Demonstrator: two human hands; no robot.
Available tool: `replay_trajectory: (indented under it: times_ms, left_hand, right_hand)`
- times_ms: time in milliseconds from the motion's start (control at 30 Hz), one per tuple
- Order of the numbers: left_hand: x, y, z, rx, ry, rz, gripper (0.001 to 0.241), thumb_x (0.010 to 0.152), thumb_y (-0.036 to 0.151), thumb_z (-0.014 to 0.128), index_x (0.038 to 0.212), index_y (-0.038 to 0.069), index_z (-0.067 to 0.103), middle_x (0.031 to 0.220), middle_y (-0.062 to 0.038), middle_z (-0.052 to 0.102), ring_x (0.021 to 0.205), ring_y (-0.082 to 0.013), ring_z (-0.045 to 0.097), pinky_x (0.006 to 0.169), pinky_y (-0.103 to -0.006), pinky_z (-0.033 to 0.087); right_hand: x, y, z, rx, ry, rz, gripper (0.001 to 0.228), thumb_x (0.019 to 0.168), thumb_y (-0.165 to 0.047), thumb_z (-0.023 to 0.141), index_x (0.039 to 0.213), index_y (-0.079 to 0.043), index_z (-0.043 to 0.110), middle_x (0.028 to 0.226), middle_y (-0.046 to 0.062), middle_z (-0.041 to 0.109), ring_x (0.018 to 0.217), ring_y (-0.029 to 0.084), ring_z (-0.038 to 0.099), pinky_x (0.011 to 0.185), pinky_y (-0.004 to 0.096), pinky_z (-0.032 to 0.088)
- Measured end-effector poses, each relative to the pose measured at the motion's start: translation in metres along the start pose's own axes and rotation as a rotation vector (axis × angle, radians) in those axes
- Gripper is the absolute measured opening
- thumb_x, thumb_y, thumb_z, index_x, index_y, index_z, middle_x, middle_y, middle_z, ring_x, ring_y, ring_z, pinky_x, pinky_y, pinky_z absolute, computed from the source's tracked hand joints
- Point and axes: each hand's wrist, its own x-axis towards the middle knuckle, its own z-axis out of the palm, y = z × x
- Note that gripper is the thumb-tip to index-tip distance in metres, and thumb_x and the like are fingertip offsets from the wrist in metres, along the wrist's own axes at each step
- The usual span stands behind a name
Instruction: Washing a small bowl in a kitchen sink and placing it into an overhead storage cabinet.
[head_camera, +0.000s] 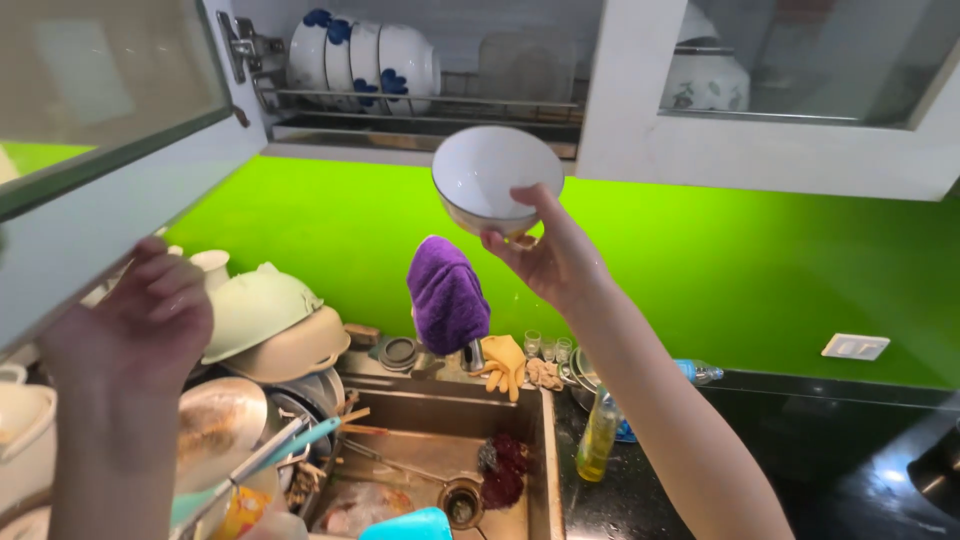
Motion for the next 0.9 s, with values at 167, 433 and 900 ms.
replay_trajectory:
  times_ms: [167,433,900]
  left_hand:
    - [-0.002,0.044,0.002,-0.011,0.148,-0.016,0.047,0.103,0.046,0.069,0.099,-0.001,0.064,0.086,-0.004,0.057,0.071,-0.0143,0.05,0.058,-0.0243,0.043]
    - [-0.011,0.028,0.003,0.107,0.078,-0.085,0.039,0.098,0.037,0.057,0.099,-0.001,0.064,0.082,-0.007,0.054,0.068,-0.0201,0.045,0.052,-0.0282,0.039]
    - [0.097,-0.098,0.021,0.586,0.004,-0.014,0.029,0.096,0.028,0.051,0.083,0.004,0.063,0.065,-0.003,0.056,0.056,-0.0165,0.055,0.049,-0.0293,0.038]
  right_hand:
    - [0.044,-0.013,0.058,-0.002,-0.073,-0.17,0.082,0.083,-0.029,0.074,0.144,0.005,0.032,0.115,0.029,0.057,0.075,0.028,0.073,0.065,0.026,0.065]
    - [0.148,-0.071,0.119,-0.295,-0.035,-0.6,0.072,0.082,-0.033,0.073,0.134,0.002,0.037,0.12,0.027,0.061,0.086,0.032,0.08,0.064,0.034,0.066]
    - [0.209,-0.089,0.131,-1.247,0.379,-0.735,0.072,0.075,-0.037,0.081,0.127,0.001,0.049,0.118,0.019,0.068,0.092,0.03,0.077,0.057,0.036,0.06]
